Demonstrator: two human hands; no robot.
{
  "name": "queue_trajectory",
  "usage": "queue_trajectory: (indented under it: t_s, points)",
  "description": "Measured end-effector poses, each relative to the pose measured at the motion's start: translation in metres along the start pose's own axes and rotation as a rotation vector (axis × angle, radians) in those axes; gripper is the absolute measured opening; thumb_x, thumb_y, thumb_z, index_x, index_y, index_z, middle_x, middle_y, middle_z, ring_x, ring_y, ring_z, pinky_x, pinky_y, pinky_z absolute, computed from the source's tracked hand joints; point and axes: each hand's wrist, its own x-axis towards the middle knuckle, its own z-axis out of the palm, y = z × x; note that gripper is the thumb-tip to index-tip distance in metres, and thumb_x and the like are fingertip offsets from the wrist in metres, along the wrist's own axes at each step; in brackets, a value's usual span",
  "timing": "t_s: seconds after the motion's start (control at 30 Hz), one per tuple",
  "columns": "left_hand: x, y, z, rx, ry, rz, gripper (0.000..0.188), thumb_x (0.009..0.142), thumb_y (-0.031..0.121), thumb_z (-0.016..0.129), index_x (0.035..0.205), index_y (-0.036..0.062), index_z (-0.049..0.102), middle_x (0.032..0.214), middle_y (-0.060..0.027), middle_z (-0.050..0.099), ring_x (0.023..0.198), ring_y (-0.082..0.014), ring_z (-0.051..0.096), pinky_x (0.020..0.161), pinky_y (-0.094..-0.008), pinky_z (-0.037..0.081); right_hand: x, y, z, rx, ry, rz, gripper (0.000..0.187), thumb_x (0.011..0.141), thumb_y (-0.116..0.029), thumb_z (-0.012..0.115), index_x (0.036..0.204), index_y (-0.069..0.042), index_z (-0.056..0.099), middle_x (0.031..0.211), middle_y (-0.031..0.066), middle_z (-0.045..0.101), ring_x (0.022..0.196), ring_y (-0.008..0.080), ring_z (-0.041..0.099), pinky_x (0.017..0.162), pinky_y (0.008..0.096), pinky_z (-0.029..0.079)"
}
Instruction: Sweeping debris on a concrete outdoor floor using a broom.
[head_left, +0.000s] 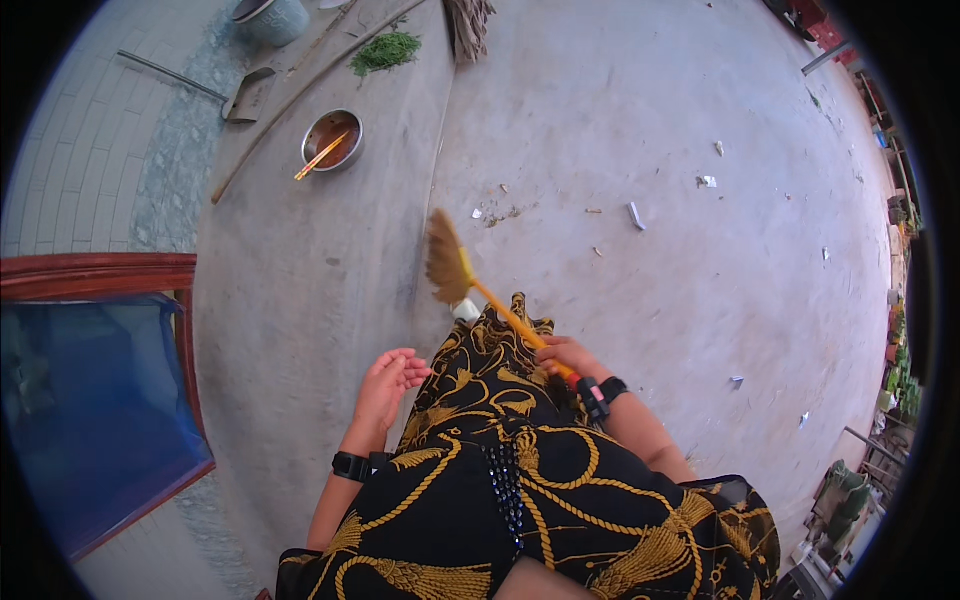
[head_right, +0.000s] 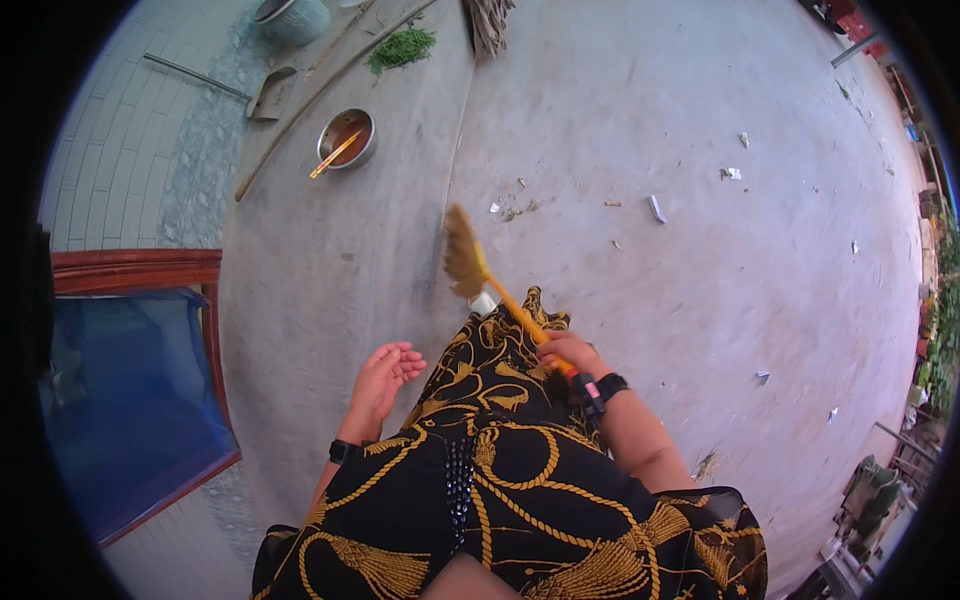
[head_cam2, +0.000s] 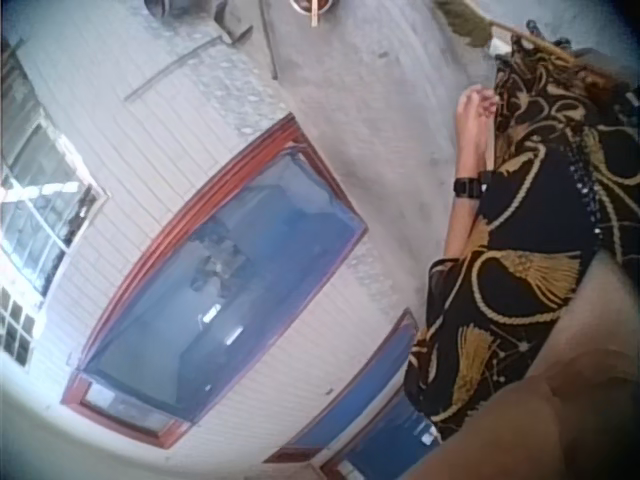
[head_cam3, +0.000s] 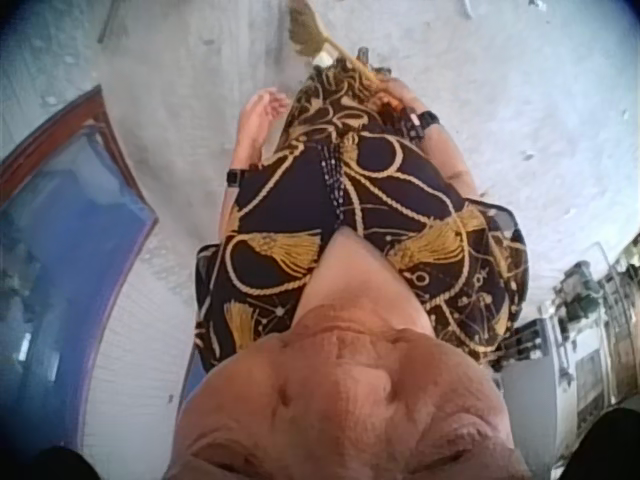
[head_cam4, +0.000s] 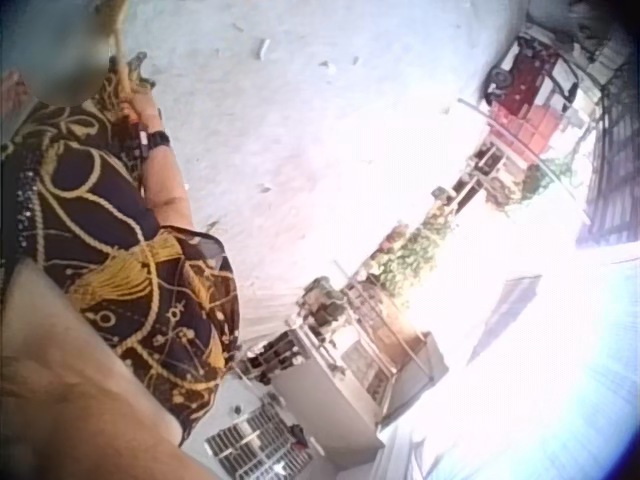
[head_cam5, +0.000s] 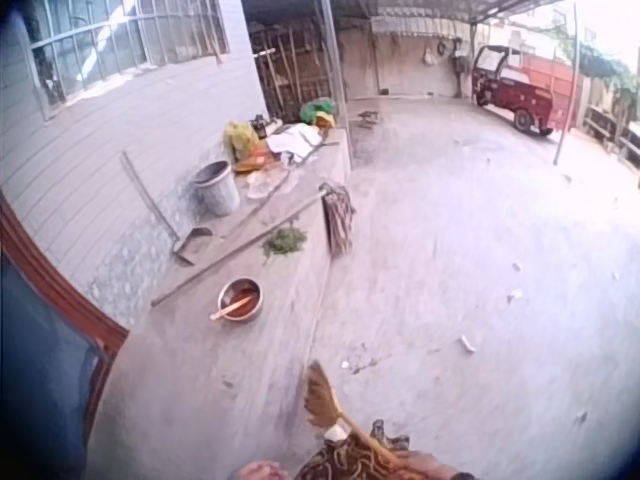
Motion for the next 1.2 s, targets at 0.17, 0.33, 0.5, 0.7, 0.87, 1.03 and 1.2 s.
queue_trajectory:
  t_s: [0.17,0.33,0.5,0.7,0.87,1.03,1.2]
  points:
    - [0.031,0.03,-0.021,-0.004,0.035,0.0,0.022,0.094,0.015,0.041,0.105,-0.0014,0.05,0.094,-0.0132,0.06,0.085,-0.0204,0.061,0.075,-0.0287,0.048,-0.013,-0.047,-0.081,-0.024,0.464,-0.191,0.041,0.079,0.006,0.051,0.118,0.0,0.039,0.067,0.0058,0.048,0.046,0.0103,0.044,0.037,0.0212,0.037]
    - [0.067,0.07,-0.023,-0.003,-0.038,0.002,0.021,0.094,0.014,0.041,0.105,-0.0012,0.051,0.094,-0.0127,0.06,0.086,-0.0204,0.061,0.074,-0.0279,0.047,-0.022,-0.094,-0.086,-0.009,0.785,-0.385,0.036,0.079,0.005,0.048,0.113,-0.001,0.039,0.066,0.0042,0.045,0.046,0.0106,0.044,0.036,0.0222,0.039]
    - [0.105,0.094,-0.031,-0.002,-0.052,-0.002,0.021,0.094,0.014,0.041,0.104,-0.0015,0.051,0.094,-0.0129,0.06,0.086,-0.0203,0.061,0.074,-0.0277,0.047,-0.045,-0.118,-0.025,0.177,0.579,-0.508,0.043,0.08,0.004,0.048,0.12,-0.006,0.037,0.071,0.002,0.045,0.049,0.008,0.043,0.038,0.0199,0.038]
    - [0.131,0.117,-0.018,0.009,-0.055,0.0,0.021,0.093,0.014,0.041,0.105,-0.0015,0.05,0.094,-0.0133,0.06,0.085,-0.0206,0.061,0.074,-0.0282,0.048,-0.025,-0.125,0.064,0.167,0.103,-0.229,0.057,0.083,0.002,0.05,0.135,-0.006,0.028,0.076,0.0026,0.048,0.051,0.0066,0.042,0.04,0.018,0.036]
    - [0.149,0.128,0.0,-0.008,-0.037,-0.004,0.022,0.093,0.014,0.042,0.106,-0.0015,0.049,0.094,-0.0137,0.06,0.085,-0.0209,0.061,0.073,-0.0287,0.048,0.046,-0.149,0.062,0.054,-0.036,-0.06,0.056,0.083,0.003,0.051,0.134,-0.004,0.028,0.075,0.0038,0.049,0.051,0.0072,0.043,0.041,0.0187,0.037]
    - [0.164,0.142,0.028,-0.09,0.044,0.038,0.022,0.093,0.014,0.043,0.106,-0.0017,0.049,0.094,-0.0131,0.06,0.085,-0.0204,0.061,0.074,-0.0287,0.048,0.056,-0.222,-0.005,-0.014,0.232,-0.125,0.034,0.08,0.005,0.051,0.112,0.001,0.042,0.071,0.0052,0.049,0.05,0.0096,0.045,0.039,0.0212,0.038]
    - [0.185,0.154,0.065,-0.054,0.018,0.004,0.022,0.094,0.015,0.042,0.106,-0.0013,0.05,0.094,-0.013,0.06,0.085,-0.0199,0.061,0.074,-0.0288,0.048,0.033,-0.28,-0.074,-0.009,0.556,-0.323,0.056,0.078,0.004,0.053,0.129,0.001,0.028,0.07,0.0062,0.049,0.048,0.0114,0.046,0.037,0.0232,0.039]
